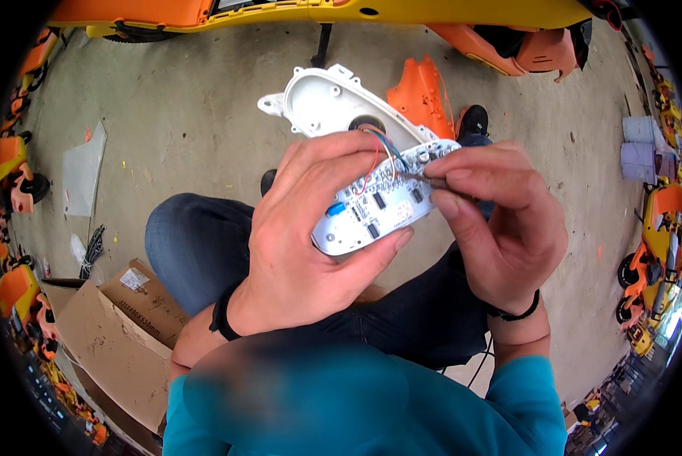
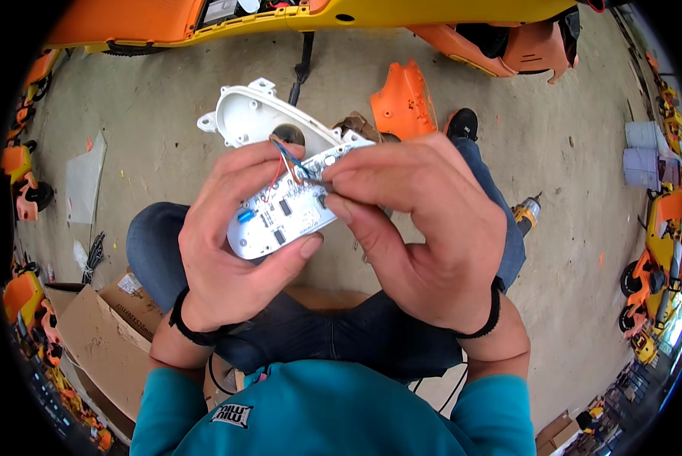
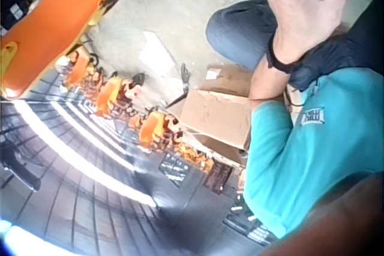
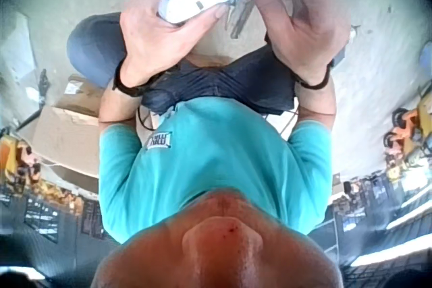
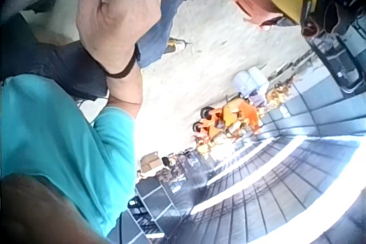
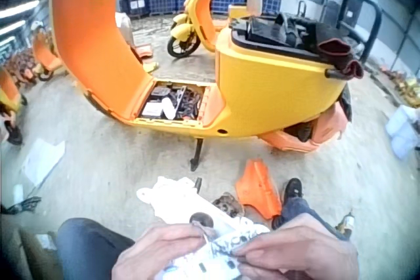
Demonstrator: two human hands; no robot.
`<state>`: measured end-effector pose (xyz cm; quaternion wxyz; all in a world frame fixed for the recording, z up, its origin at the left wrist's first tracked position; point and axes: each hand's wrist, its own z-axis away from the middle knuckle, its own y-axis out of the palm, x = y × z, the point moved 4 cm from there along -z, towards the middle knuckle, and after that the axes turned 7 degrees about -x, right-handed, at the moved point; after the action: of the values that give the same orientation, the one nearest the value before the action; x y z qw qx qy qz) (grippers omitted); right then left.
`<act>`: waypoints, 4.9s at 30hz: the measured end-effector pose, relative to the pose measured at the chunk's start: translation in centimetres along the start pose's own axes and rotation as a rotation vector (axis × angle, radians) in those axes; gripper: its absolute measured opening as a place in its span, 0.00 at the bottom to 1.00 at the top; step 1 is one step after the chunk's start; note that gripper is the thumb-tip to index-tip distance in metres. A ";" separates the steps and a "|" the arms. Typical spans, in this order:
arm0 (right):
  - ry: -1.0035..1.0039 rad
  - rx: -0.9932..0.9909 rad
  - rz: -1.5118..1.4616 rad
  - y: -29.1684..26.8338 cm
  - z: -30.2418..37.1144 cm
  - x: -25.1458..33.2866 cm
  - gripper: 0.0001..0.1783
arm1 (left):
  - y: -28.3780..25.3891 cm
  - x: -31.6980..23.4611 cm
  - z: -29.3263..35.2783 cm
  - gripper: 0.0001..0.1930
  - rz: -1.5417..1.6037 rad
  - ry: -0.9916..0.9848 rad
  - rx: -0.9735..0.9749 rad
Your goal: The person uses a screwdriver to work on a circuit board within a white plastic housing, handling the board and small screws while sitting in a garage environment.
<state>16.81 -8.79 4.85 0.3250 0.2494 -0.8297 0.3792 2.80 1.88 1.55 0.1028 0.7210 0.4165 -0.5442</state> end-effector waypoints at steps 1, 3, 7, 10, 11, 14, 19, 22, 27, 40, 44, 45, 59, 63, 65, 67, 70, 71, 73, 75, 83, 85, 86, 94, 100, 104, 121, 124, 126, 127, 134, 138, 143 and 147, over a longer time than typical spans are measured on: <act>0.019 -0.008 -0.010 0.1 0.1 -0.1 0.11 | 0.0 0.0 0.0 0.27 0.001 0.004 0.009; 0.064 -0.023 -0.026 0.2 0.2 -0.2 0.11 | 0.2 -0.1 0.0 0.27 0.004 -0.013 0.030; 0.084 -0.001 -0.044 0.1 0.2 -0.4 0.11 | 0.2 0.0 0.2 0.26 0.007 -0.036 0.002; 0.065 -0.001 -0.088 -0.3 0.2 -0.3 0.11 | 0.2 0.0 0.2 0.26 0.005 -0.033 -0.003; 0.060 -0.001 -0.096 -0.4 0.2 -0.2 0.11 | 0.2 -0.1 0.1 0.25 -0.002 -0.029 0.009; 0.070 0.015 -0.089 -0.1 0.3 -0.3 0.10 | 0.2 0.1 0.3 0.25 0.012 -0.031 -0.004; 0.072 0.012 -0.092 0.0 0.3 -0.5 0.11 | 0.2 0.2 0.2 0.25 0.006 -0.020 -0.003; 0.066 0.021 -0.087 0.0 0.4 -0.5 0.11 | 0.2 0.2 0.2 0.25 0.003 -0.015 -0.005; 0.042 0.024 -0.069 0.0 0.4 -0.6 0.11 | 0.2 0.1 0.2 0.25 -0.003 -0.017 -0.001; 0.058 -0.003 -0.055 0.4 0.5 -0.5 0.10 | 0.2 0.4 0.4 0.24 0.045 -0.033 -0.016; 0.084 0.002 -0.081 0.4 0.4 -0.6 0.10 | 0.1 0.4 0.3 0.24 0.036 -0.033 0.003; 0.085 0.000 -0.099 0.3 0.4 -0.6 0.10 | 0.1 0.5 0.2 0.24 0.043 -0.029 0.003; -0.084 0.046 -0.015 0.2 0.3 -0.5 0.13 | 0.1 0.5 0.3 0.26 0.069 -0.017 0.008; -0.039 0.059 -0.026 0.0 0.2 -0.4 0.13 | 0.1 0.4 0.3 0.26 0.067 -0.040 -0.005; -0.037 0.054 -0.036 0.0 0.2 -0.4 0.12 | 0.2 0.4 0.3 0.26 0.070 -0.046 -0.006; -0.069 0.046 -0.031 0.1 0.2 -0.4 0.12 | 0.2 0.4 0.3 0.26 0.065 -0.046 -0.003; -0.090 0.046 -0.029 0.1 0.1 -0.5 0.12 | 0.1 0.4 0.2 0.26 0.048 -0.043 0.007; -0.095 0.048 -0.028 0.0 0.1 -0.5 0.12 | 0.1 0.4 0.2 0.26 0.045 -0.047 0.008; -0.105 0.054 -0.024 0.0 0.1 -0.4 0.12 | 0.1 0.4 0.2 0.26 0.040 -0.045 0.008; -0.118 0.056 -0.017 0.1 0.0 -0.4 0.12 | 0.1 0.5 0.2 0.27 0.034 -0.032 0.007; -0.093 0.042 -0.023 0.0 0.0 -0.2 0.12 | 0.1 0.3 0.2 0.27 0.022 -0.048 0.012; -0.104 0.040 -0.013 0.0 -0.1 -0.2 0.12 | 0.0 0.3 0.1 0.27 0.014 -0.044 0.018; -0.100 0.042 -0.011 0.0 -0.1 -0.1 0.12 | 0.1 0.3 0.1 0.27 0.013 -0.042 0.017; -0.013 -0.033 -0.048 -0.4 -0.7 0.4 0.15 | -0.3 -0.2 0.1 0.30 0.028 -0.029 0.039; -0.074 0.020 0.015 0.0 -0.9 1.0 0.15 | -0.4 -0.4 -0.1 0.29 0.007 -0.024 0.034; -0.043 -0.022 -0.042 -0.3 -1.0 0.7 0.15 | -0.5 -0.4 -0.1 0.29 -0.001 0.002 0.015; -0.019 -0.063 -0.142 -0.5 -0.6 0.1 0.14 | -0.2 -0.1 0.1 0.29 -0.006 0.004 0.020; -0.020 -0.009 -0.109 -0.4 -0.5 0.0 0.12 | -0.2 -0.2 0.1 0.29 -0.013 0.011 0.021; -0.023 -0.027 -0.117 -0.4 -0.4 0.0 0.12 | -0.2 -0.1 0.1 0.29 -0.001 0.022 0.005; -0.027 -0.064 -0.127 -0.5 -0.4 -0.2 0.13 | -0.1 -0.2 0.0 0.29 -0.031 0.036 0.000; -0.017 -0.086 -0.061 -0.4 -0.2 0.5 0.16 | 0.4 -0.6 -0.2 0.27 -0.146 0.128 -0.079; -0.024 -0.058 -0.022 -0.1 -0.3 0.6 0.16 | 0.4 -0.6 -0.1 0.27 -0.194 0.178 -0.108; 0.002 -0.064 -0.035 -0.3 -0.4 0.8 0.16 | 0.4 -0.9 0.0 0.27 -0.244 0.201 -0.118; 0.031 -0.083 -0.044 -0.7 -0.7 0.7 0.15 | 0.4 -1.2 -0.2 0.26 -0.286 0.240 -0.117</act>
<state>17.06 -8.78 5.98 0.3564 0.2480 -0.8338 0.3409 3.17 1.10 2.57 0.0157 0.7069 0.5550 -0.4383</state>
